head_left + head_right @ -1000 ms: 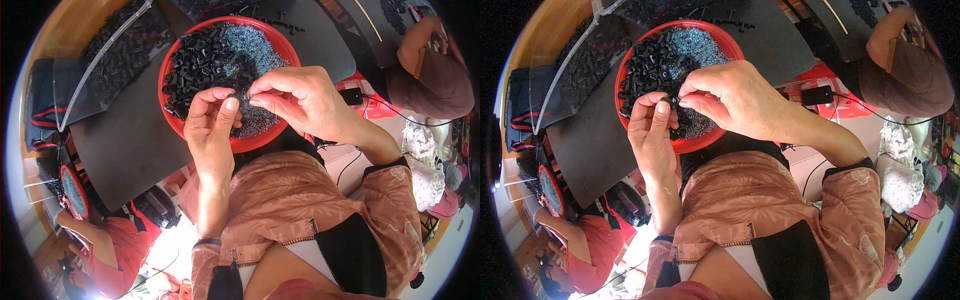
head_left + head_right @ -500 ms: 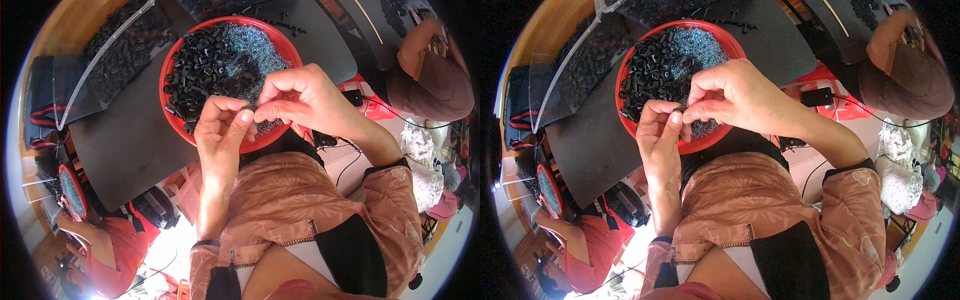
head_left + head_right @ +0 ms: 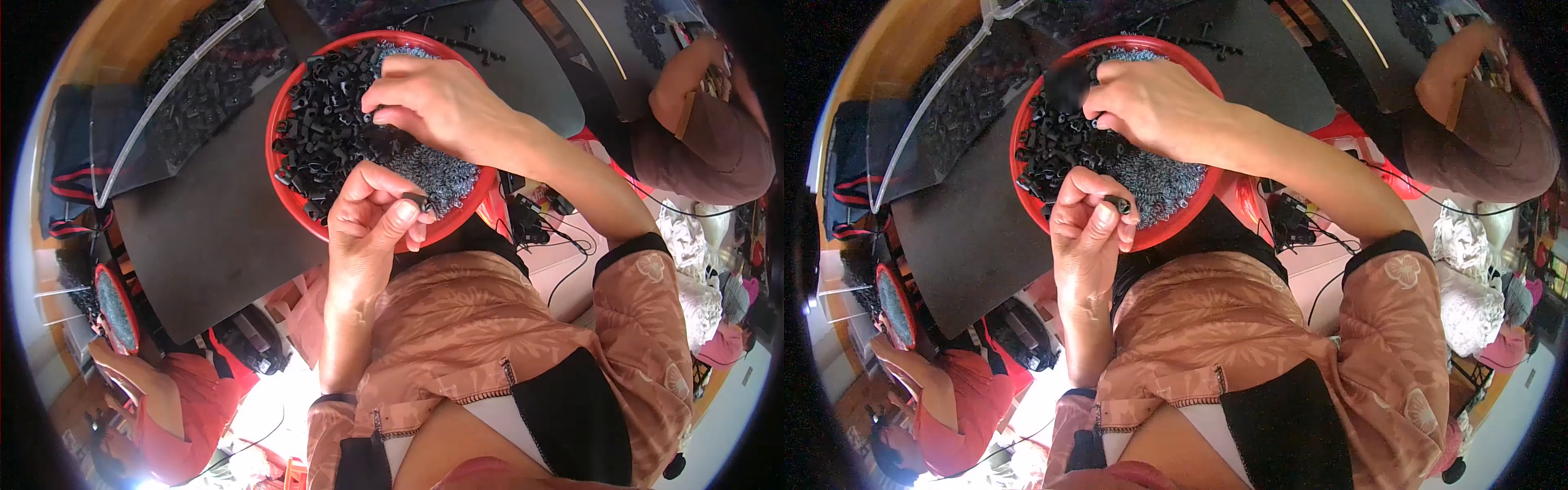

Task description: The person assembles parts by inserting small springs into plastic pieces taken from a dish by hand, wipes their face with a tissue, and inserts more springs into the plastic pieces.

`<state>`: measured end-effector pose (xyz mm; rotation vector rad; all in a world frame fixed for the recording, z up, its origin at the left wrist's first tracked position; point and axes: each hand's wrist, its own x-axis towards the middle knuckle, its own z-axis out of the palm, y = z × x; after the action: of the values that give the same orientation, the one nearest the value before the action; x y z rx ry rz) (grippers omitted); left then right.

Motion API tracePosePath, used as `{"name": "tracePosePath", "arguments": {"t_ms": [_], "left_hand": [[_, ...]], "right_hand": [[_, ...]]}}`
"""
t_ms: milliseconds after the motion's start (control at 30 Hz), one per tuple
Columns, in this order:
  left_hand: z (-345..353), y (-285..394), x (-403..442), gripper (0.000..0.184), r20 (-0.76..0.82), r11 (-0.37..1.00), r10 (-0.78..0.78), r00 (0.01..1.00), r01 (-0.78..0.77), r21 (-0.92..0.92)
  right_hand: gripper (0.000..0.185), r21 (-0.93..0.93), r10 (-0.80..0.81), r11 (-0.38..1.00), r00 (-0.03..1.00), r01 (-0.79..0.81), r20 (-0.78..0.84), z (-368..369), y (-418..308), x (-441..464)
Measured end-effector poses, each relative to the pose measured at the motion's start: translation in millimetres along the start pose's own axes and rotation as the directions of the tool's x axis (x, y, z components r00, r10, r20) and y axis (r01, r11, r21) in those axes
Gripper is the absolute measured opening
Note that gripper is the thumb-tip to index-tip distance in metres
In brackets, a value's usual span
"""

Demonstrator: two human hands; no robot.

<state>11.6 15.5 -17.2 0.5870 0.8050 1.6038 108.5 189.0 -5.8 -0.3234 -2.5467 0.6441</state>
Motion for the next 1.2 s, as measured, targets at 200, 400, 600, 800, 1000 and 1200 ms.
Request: {"name": "tracePosePath", "arguments": {"t_ms": [200,400,600,800,1000,1200], "left_hand": [[4.0,1.4,-2.0,0.013,-0.034,0.998,-0.02,0.999,0.022,0.052],[3.2,-1.4,0.2,0.012,-0.064,0.999,0.024,0.998,-0.022,0.028],[5.5,-3.1,3.4,0.011,-0.165,0.997,0.071,0.984,-0.076,-0.023],[11.5,-3.7,4.2,0.011,-0.244,0.994,0.099,0.965,-0.087,0.059],[16.0,-6.8,3.4,0.012,-0.256,0.966,0.154,0.955,-0.09,0.243],[13.8,-9.8,-0.1,0.012,-0.205,0.931,0.189,0.96,-0.108,0.35]], "right_hand": [[0.011,-0.081,-0.02,0.996,0.995,0.029,0.101,10.6,5.6,8.5],[0.01,0.079,-0.024,0.997,0.999,0.022,0.025,10.5,7.5,10.3],[0.012,0.66,0.376,0.653,0.916,-0.371,0.143,-25.8,-19.9,-4.8],[0.015,0.631,0.351,0.658,0.909,-0.41,0.224,-42.1,-42.7,-39.6],[0.017,0.633,0.341,0.682,0.925,-0.365,0.166,-33.5,-44.5,-49.5],[0.019,0.637,0.387,0.593,0.868,-0.493,0.311,-38.4,-40.2,-46.5]]}}
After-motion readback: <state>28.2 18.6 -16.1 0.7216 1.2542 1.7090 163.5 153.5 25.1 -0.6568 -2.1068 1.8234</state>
